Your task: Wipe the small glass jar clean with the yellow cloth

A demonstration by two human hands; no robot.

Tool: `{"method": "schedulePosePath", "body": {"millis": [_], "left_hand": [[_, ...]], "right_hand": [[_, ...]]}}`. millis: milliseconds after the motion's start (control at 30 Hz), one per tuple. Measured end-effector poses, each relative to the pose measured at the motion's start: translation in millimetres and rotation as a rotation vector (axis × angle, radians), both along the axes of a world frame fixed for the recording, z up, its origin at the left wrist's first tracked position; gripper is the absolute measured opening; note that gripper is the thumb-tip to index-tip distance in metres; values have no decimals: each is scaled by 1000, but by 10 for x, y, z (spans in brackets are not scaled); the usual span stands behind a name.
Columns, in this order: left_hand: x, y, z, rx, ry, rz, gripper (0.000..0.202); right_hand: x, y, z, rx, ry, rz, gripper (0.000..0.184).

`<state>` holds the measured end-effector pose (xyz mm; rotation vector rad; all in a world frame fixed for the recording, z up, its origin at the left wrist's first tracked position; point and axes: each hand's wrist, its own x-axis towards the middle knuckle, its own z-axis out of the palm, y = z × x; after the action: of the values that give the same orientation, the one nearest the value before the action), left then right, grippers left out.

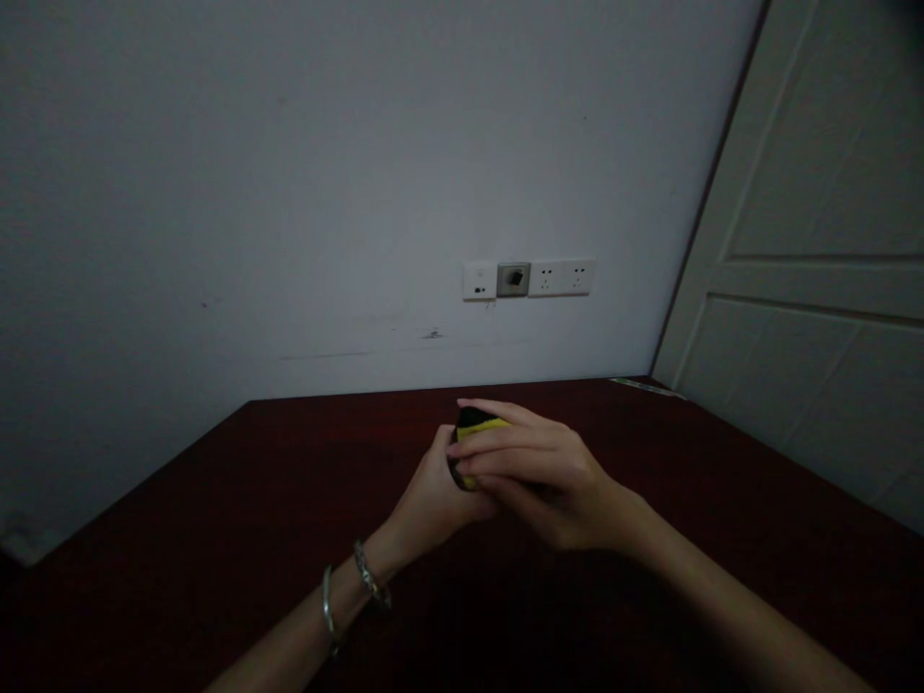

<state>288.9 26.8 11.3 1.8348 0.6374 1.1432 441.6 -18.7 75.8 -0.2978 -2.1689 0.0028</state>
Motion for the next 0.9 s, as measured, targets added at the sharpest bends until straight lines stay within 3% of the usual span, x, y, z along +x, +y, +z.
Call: {"method": "schedulePosePath", "body": {"millis": [300, 467, 600, 900], "left_hand": [[-100, -57, 118, -186, -69, -72, 62], [-120, -47, 147, -251, -197, -160, 61], [-132, -59, 149, -215, -251, -170, 55], [-115, -2, 115, -301, -212, -196, 59]], "right_hand": [[-26, 139, -77, -441, 478, -147, 19], [-142, 40, -146, -232, 489, -128, 27], [-241, -7, -229, -89, 494, -104, 35], [-157, 104, -178, -300, 566, -198, 24]]}}
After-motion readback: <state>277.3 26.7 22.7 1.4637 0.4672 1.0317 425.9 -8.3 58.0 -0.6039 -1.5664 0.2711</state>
